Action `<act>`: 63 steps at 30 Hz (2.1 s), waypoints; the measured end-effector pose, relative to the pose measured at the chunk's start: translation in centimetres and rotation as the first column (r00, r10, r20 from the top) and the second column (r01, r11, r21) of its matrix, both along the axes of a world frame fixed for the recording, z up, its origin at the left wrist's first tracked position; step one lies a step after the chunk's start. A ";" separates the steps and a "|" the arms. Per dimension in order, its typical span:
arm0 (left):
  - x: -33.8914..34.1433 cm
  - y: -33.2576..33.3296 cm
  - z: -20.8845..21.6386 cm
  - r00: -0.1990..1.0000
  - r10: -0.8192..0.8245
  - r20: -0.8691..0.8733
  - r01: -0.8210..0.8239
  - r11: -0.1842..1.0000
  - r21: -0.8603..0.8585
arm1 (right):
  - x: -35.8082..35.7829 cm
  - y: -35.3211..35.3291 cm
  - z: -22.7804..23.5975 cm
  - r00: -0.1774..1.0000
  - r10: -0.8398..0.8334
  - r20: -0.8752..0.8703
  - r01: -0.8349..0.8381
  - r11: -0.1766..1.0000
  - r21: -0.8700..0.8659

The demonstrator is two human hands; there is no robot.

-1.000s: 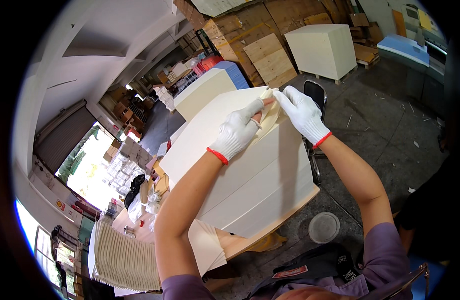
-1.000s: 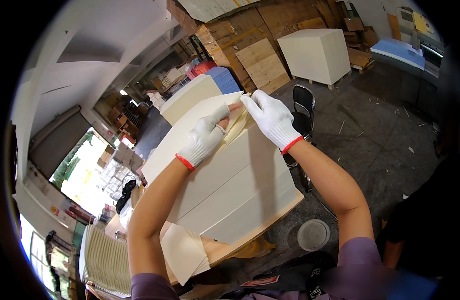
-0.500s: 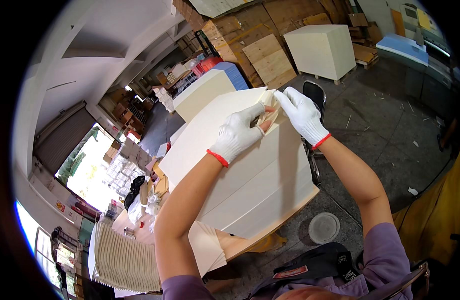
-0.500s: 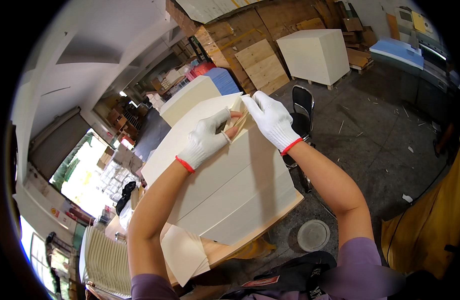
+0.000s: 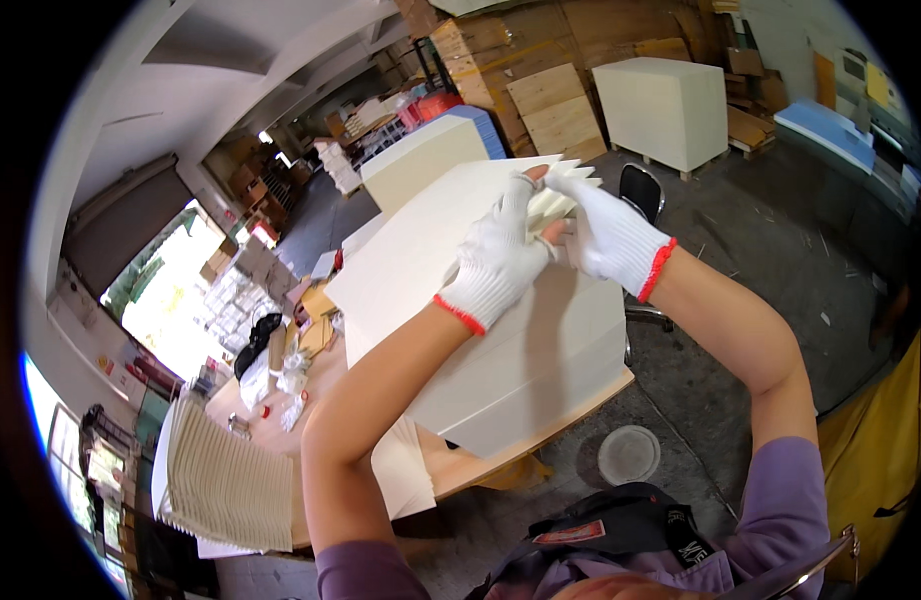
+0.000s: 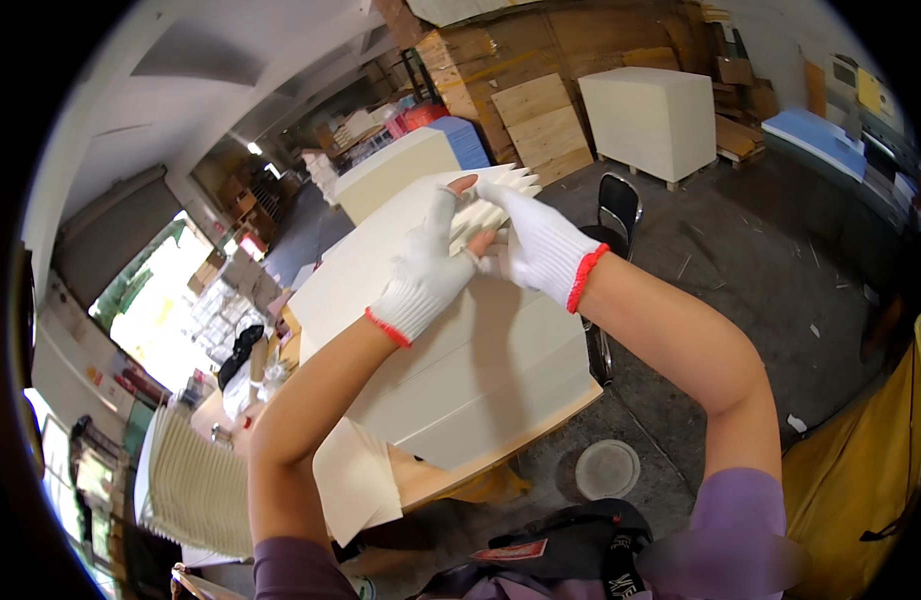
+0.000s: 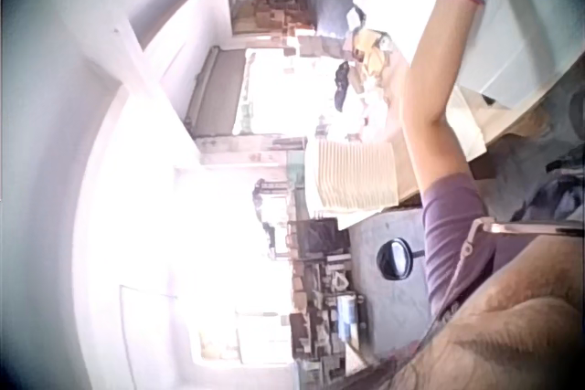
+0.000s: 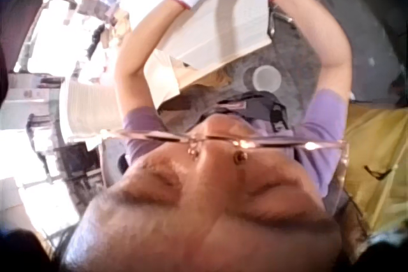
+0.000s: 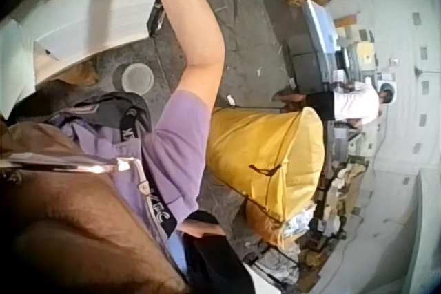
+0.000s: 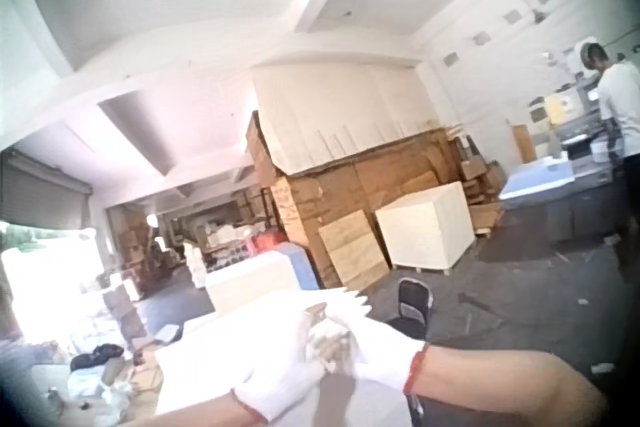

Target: The person inserts white foam sheets into the slots of a white furniture panel. They repeatedly pick up sheets from a stack, align them with the panel's grooves, and press them in by hand.

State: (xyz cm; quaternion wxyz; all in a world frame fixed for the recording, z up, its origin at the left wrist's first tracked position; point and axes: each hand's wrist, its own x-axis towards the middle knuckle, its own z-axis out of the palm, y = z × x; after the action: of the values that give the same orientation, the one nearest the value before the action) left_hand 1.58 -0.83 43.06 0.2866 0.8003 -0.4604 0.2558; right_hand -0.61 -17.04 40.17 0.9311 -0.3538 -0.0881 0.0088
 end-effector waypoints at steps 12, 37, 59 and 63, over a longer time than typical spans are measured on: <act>-7.4 11.4 -4.9 0.740 0.070 -0.669 -0.008 0.995 0.096 | -1.1 2.5 0.0 0.981 -0.141 -0.132 0.092 0.942 -0.323; -13.0 20.7 -6.2 0.299 -0.570 -0.765 -0.747 0.359 -0.560 | -7.4 -2.8 0.9 0.967 -0.232 0.102 0.248 0.786 -0.567; -10.0 41.2 -42.9 0.639 -0.378 -0.670 -0.760 -0.442 -0.476 | -0.3 40.6 -36.5 0.806 0.307 -0.506 -0.553 0.696 -0.458; -10.4 40.6 -43.3 0.593 -0.469 -0.654 -0.801 -0.421 -0.425 | -0.4 41.3 -41.3 0.782 0.320 -0.535 -0.566 0.724 -0.395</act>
State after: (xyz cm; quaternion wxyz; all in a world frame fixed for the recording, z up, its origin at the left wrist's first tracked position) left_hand -8.83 39.76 -0.28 0.8785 0.2664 0.3297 0.2202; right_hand -0.98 24.30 -1.10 0.7583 -0.5552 0.0416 0.3392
